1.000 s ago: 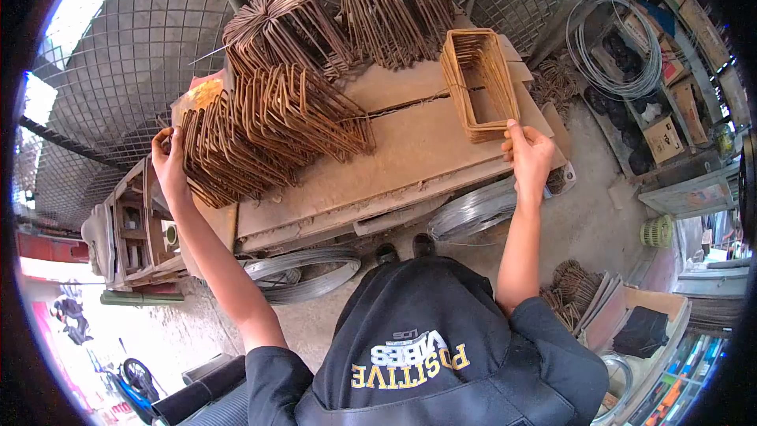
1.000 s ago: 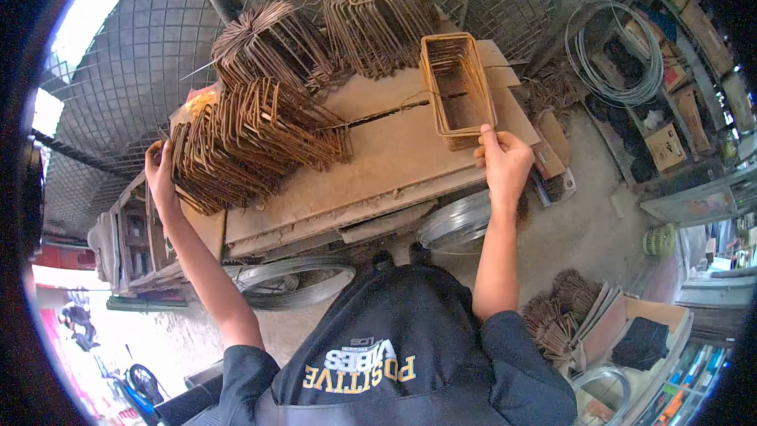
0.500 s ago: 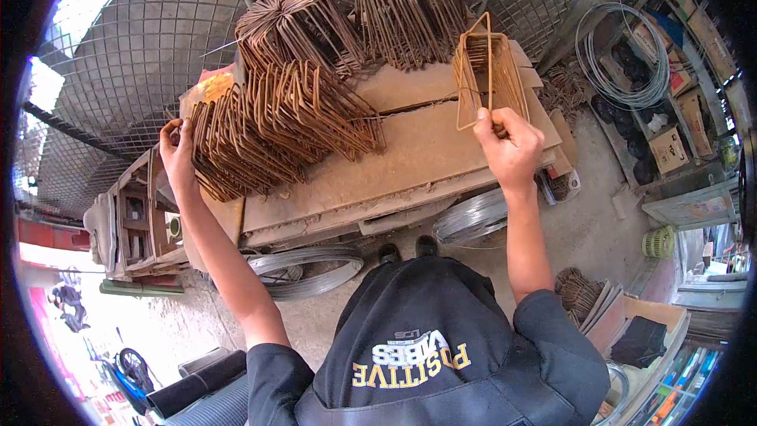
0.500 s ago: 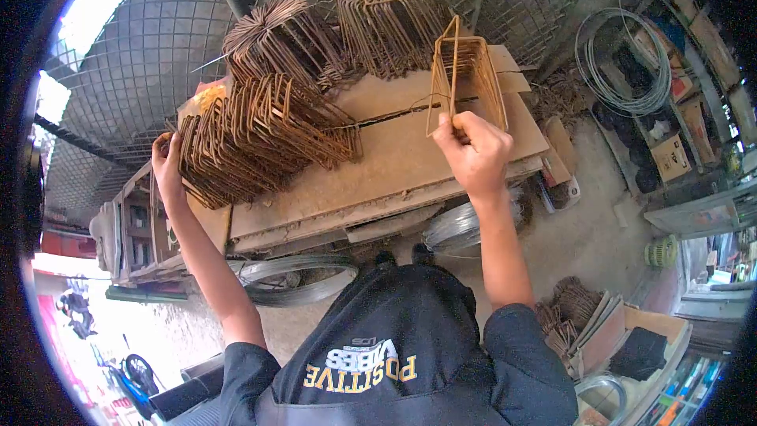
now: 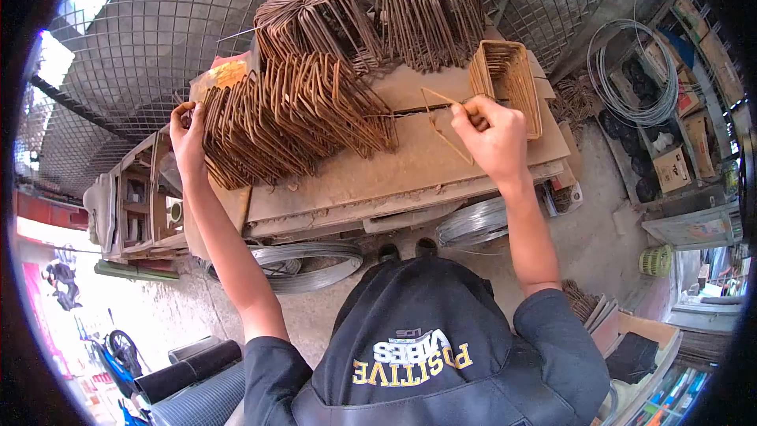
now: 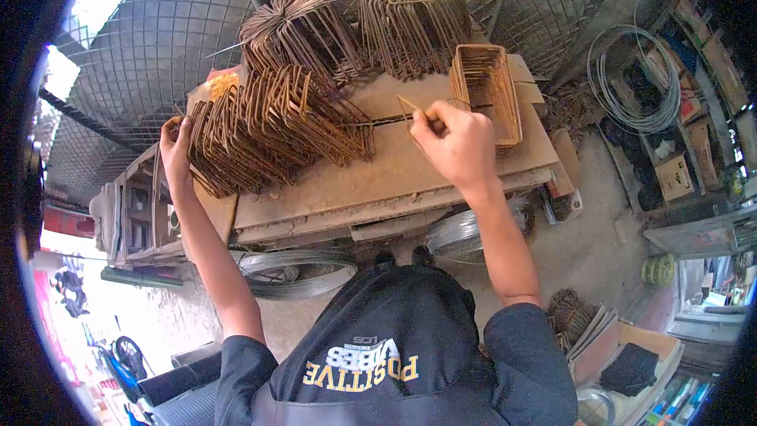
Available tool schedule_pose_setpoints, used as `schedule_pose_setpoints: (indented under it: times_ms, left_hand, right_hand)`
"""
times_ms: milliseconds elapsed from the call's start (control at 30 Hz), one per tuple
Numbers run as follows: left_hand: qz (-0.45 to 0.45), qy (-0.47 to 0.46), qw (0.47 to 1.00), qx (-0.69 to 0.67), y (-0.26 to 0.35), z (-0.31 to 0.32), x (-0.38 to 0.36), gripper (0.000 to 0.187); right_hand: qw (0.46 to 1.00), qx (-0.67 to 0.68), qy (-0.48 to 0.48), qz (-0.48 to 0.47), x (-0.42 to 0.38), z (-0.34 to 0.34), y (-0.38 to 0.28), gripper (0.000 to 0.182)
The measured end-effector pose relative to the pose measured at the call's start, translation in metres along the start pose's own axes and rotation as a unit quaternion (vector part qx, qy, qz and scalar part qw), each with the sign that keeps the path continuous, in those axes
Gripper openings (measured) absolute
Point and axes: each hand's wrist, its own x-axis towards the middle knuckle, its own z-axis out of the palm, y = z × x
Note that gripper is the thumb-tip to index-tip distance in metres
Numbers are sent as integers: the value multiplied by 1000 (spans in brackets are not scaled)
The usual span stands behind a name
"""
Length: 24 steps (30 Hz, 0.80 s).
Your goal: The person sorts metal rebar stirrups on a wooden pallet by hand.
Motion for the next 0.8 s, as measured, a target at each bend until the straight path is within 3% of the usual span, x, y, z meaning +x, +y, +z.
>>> schedule_pose_setpoints:
  times_ms: [167,233,367,433,467,800]
  left_hand:
    - [-10,2,1000,8,4,1,-3,23]
    - [-10,4,1000,9,6,1,-4,23]
    - [-27,3,1000,-3,6,2,-4,22]
    - [-20,4,1000,-3,1,-1,-1,22]
    - [-19,2,1000,-2,2,0,-1,22]
    - [-7,1,1000,14,4,0,-3,22]
  right_hand:
    - [998,64,-21,14,41,30,-14,29]
    - [989,98,-100,50,59,45,-23,30]
    - [976,133,-163,66,85,86,-22,31]
    - [932,274,-215,95,90,106,-17,33]
    - [908,319,-253,100,93,107,-22,43]
    - [897,326,-274,117,77,107,-24,60]
